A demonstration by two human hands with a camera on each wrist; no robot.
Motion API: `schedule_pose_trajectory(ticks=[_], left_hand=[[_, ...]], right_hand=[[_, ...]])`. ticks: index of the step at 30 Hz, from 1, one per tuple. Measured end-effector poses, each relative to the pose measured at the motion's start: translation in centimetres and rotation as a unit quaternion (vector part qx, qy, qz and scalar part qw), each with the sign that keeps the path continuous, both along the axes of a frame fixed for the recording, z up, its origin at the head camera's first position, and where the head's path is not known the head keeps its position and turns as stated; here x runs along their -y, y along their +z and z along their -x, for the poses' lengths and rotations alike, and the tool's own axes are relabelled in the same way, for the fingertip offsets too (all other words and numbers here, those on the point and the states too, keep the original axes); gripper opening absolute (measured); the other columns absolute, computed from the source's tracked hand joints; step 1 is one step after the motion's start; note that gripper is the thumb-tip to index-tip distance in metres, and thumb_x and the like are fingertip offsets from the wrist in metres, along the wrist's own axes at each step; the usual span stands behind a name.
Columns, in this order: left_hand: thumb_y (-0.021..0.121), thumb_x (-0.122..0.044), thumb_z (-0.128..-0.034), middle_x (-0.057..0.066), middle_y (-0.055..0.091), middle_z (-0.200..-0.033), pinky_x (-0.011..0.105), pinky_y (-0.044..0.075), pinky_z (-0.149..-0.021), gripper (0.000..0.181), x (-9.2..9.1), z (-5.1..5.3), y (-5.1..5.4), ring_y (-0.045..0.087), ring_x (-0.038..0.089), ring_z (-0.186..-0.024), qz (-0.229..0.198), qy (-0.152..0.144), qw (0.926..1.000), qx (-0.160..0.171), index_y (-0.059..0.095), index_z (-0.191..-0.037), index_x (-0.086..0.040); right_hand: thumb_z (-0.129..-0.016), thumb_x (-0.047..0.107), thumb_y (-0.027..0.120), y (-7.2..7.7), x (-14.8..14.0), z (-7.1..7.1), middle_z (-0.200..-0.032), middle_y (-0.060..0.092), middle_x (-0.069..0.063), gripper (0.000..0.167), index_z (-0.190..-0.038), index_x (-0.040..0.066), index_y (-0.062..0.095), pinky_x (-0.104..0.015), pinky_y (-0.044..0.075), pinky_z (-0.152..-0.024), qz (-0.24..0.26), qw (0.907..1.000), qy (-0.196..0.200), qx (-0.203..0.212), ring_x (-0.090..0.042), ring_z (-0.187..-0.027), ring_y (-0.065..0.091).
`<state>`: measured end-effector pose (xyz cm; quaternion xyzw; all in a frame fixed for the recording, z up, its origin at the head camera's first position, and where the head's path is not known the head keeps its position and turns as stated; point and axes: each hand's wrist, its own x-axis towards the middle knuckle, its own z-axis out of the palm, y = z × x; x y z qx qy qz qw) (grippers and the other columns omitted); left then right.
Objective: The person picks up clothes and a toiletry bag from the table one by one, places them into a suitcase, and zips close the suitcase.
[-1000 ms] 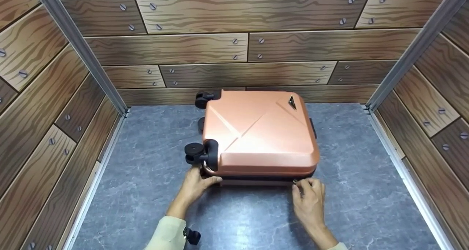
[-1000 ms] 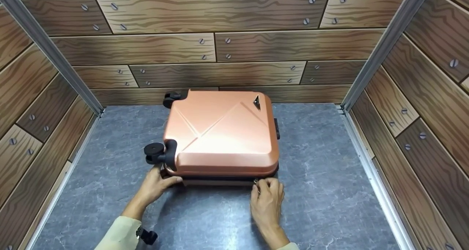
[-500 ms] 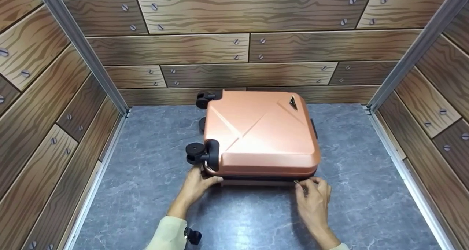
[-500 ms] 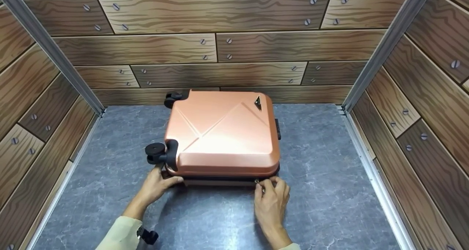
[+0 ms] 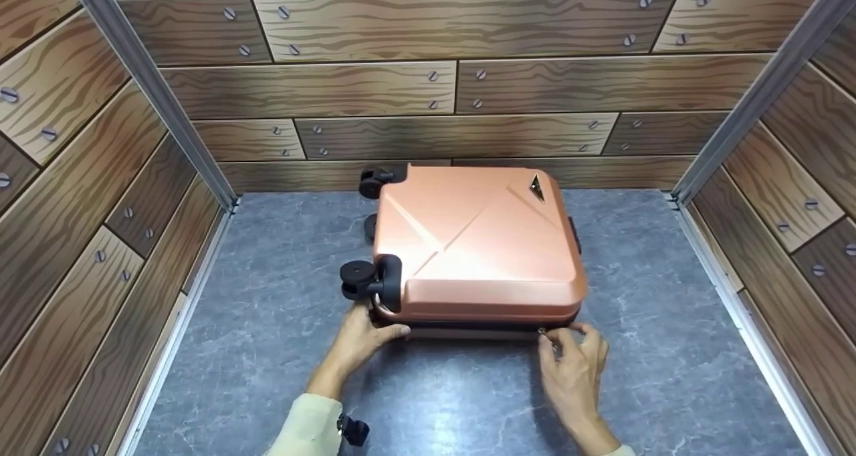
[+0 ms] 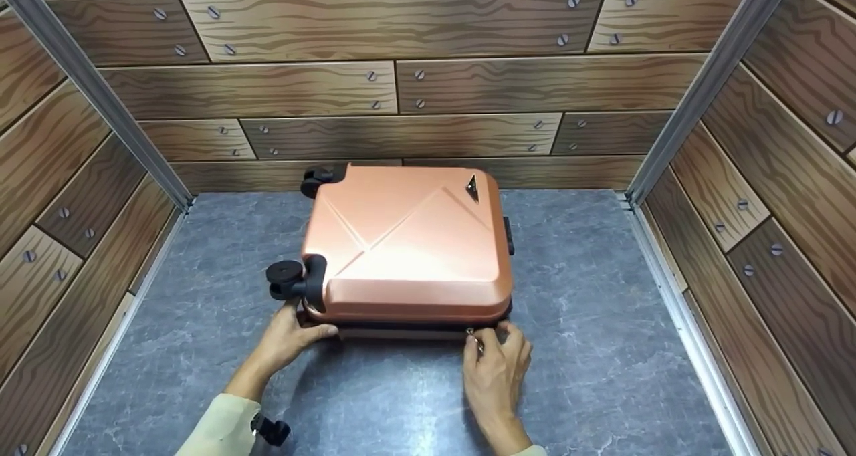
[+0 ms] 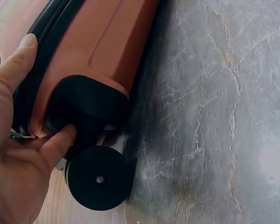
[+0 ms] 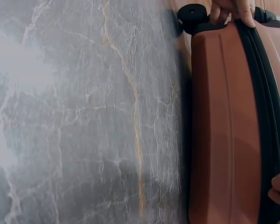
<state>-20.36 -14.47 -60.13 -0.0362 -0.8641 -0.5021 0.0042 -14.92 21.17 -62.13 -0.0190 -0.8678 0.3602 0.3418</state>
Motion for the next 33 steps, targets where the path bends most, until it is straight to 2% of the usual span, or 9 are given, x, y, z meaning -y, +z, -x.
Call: schedule_pose_trajectory(ticks=[2, 5, 9, 11, 13, 17, 19, 26, 33], left_hand=[[0.095, -0.036, -0.0771, 0.012, 0.072, -0.12, 0.049, 0.052, -0.105, 0.069, -0.1, 0.0, 0.1, 0.067, 0.027, -0.115, 0.0, -0.002, 1.0, -0.002, 0.064, -0.13, -0.004], [0.095, -0.035, -0.0763, 0.011, 0.073, -0.119, 0.049, 0.051, -0.106, 0.068, 0.0, 0.2, 0.2, 0.067, 0.027, -0.115, -0.002, -0.003, 1.0, -0.004, 0.065, -0.129, -0.005], [0.095, -0.036, -0.0762, 0.01, 0.072, -0.117, 0.049, 0.051, -0.106, 0.067, 0.0, 0.2, 0.3, 0.067, 0.026, -0.114, 0.002, -0.005, 1.0, -0.002, 0.065, -0.128, -0.006], [0.094, -0.037, -0.0771, 0.01, 0.073, -0.116, 0.049, 0.052, -0.105, 0.064, 0.1, 0.3, 0.3, 0.067, 0.026, -0.113, 0.008, -0.006, 0.9999, -0.002, 0.066, -0.126, -0.007], [0.093, -0.039, -0.0781, 0.009, 0.073, -0.116, 0.049, 0.052, -0.104, 0.061, 0.1, 0.3, 0.4, 0.067, 0.026, -0.113, 0.015, -0.007, 0.9999, -0.004, 0.067, -0.125, -0.008], [0.091, -0.042, -0.0801, 0.008, 0.074, -0.113, 0.049, 0.054, -0.101, 0.05, 0.1, 0.5, 0.4, 0.069, 0.026, -0.11, 0.027, -0.01, 0.9996, -0.009, 0.072, -0.116, -0.013], [0.09, -0.043, -0.0813, 0.007, 0.074, -0.112, 0.049, 0.054, -0.1, 0.047, 0.1, 0.6, 0.4, 0.069, 0.026, -0.109, 0.033, -0.013, 0.9993, -0.013, 0.072, -0.113, -0.014], [0.09, -0.041, -0.0819, 0.006, 0.075, -0.109, 0.049, 0.055, -0.097, 0.042, 0.2, 0.6, 0.3, 0.07, 0.026, -0.106, 0.039, -0.012, 0.999, -0.018, 0.073, -0.11, -0.015], [0.091, -0.046, -0.0801, 0.004, 0.076, -0.106, 0.047, 0.055, -0.095, 0.045, 0.3, 0.4, 0.0, 0.07, 0.023, -0.103, 0.035, -0.005, 0.9993, -0.01, 0.072, -0.108, -0.016]], right_hand=[[-0.083, -0.001, 0.081, 0.2, -0.3, 0.1, -0.137, 0.053, -0.036, 0.013, -0.081, 0.005, 0.07, -0.064, 0.035, -0.103, 0.013, 0.9998, 0.01, 0.015, -0.055, -0.121, 0.047], [-0.088, 0.001, 0.079, 0.7, -1.1, 0.3, -0.158, 0.04, -0.037, 0.011, -0.083, 0.006, 0.071, -0.07, 0.039, -0.106, 0.031, 0.9962, 0.041, 0.07, -0.06, -0.138, 0.041], [-0.095, 0.004, 0.075, 1.3, -2.0, 0.6, -0.167, 0.031, -0.03, 0.013, -0.085, 0.009, 0.07, -0.065, 0.053, -0.094, 0.049, 0.9852, 0.065, 0.151, -0.056, -0.145, 0.04], [-0.095, 0.004, 0.075, 1.3, -2.1, 0.6, -0.168, 0.031, -0.028, 0.015, -0.084, 0.01, 0.069, -0.062, 0.055, -0.092, 0.053, 0.9836, 0.064, 0.16, -0.055, -0.145, 0.041], [-0.094, 0.002, 0.076, 1.2, -2.0, 0.6, -0.167, 0.033, -0.029, 0.017, -0.082, 0.011, 0.068, -0.065, 0.053, -0.095, 0.054, 0.986, 0.064, 0.145, -0.057, -0.145, 0.04], [-0.088, -0.002, 0.078, 0.7, -1.4, 0.4, -0.16, 0.035, -0.039, 0.018, -0.08, 0.009, 0.067, -0.074, 0.039, -0.106, 0.04, 0.9939, 0.064, 0.08, -0.064, -0.14, 0.039], [-0.087, -0.004, 0.078, 0.6, -1.2, 0.3, -0.158, 0.035, -0.042, 0.018, -0.08, 0.008, 0.067, -0.075, 0.035, -0.107, 0.037, 0.9956, 0.063, 0.059, -0.065, -0.139, 0.039], [-0.087, -0.004, 0.077, 0.6, -0.6, 0.2, -0.158, 0.035, -0.042, 0.016, -0.081, 0.007, 0.067, -0.074, 0.035, -0.106, 0.028, 0.9969, 0.059, 0.043, -0.063, -0.135, 0.041], [-0.084, -0.006, 0.078, -0.1, 0.2, -0.2, -0.154, 0.039, -0.042, 0.015, -0.081, 0.003, 0.066, -0.073, 0.034, -0.104, 0.008, 0.9989, 0.042, -0.017, -0.063, -0.128, 0.042]])
